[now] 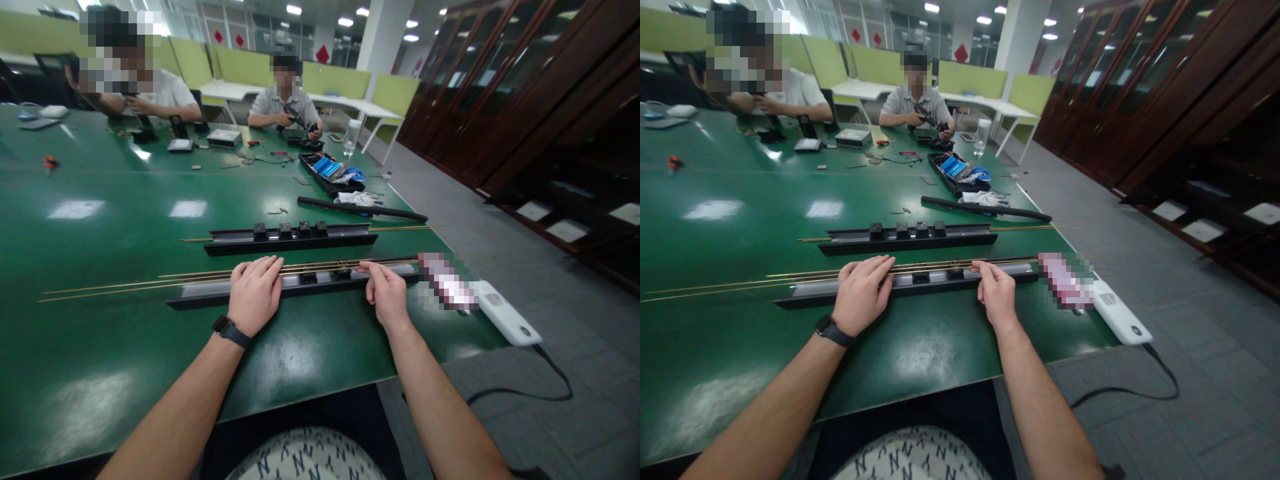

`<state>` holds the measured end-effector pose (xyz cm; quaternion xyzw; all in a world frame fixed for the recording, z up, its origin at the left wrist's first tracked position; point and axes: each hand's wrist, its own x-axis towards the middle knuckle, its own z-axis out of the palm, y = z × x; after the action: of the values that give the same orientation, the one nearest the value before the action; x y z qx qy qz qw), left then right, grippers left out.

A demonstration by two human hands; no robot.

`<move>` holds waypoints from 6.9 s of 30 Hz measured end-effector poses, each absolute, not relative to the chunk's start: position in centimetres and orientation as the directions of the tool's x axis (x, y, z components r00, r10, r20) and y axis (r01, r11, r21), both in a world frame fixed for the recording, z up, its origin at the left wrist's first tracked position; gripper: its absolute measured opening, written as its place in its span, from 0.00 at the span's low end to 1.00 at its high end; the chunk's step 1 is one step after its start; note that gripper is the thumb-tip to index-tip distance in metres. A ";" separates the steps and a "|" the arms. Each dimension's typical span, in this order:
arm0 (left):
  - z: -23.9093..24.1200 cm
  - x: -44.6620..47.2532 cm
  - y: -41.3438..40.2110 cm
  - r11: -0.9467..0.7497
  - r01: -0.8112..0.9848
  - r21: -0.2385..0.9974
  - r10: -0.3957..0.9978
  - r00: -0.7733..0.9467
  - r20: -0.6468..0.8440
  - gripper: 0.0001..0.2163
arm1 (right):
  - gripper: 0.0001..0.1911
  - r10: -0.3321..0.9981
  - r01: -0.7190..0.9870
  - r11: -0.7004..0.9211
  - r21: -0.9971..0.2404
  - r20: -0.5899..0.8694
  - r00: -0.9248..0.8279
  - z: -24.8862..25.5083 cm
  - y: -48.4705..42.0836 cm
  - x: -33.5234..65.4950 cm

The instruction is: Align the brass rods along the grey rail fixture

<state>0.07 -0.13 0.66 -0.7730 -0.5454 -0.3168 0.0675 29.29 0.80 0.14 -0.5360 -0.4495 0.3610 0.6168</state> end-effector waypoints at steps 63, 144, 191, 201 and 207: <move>0.6 0.1 -0.1 -0.392 0.893 0.219 0.794 0.208 0.571 0.17 | 0.22 0.939 0.027 0.188 -0.982 0.188 0.287 -0.1 0.8 29.4; 0.8 0.1 -0.2 -0.393 0.888 0.238 0.803 0.205 0.559 0.17 | 0.22 0.927 0.029 0.191 -0.981 0.190 0.322 0.0 0.9 29.5; 0.6 0.1 -0.1 -0.387 0.893 0.228 0.806 0.207 0.555 0.17 | 0.22 0.934 0.038 0.163 -0.986 0.167 0.316 0.0 0.9 29.4; 0.8 0.1 -0.1 -0.393 0.891 0.229 0.806 0.213 0.553 0.17 | 0.19 0.901 0.019 0.183 -0.983 0.176 0.396 0.0 1.2 29.5; 0.7 0.0 -0.1 -0.400 0.889 0.223 0.805 0.225 0.549 0.17 | 0.18 0.873 0.022 0.194 -0.981 0.183 0.452 -0.1 1.4 29.7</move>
<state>0.04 -0.06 0.67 -0.7795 -0.5433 -0.3041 0.0691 29.66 1.35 -0.08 -0.5454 -0.4104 0.3251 0.6546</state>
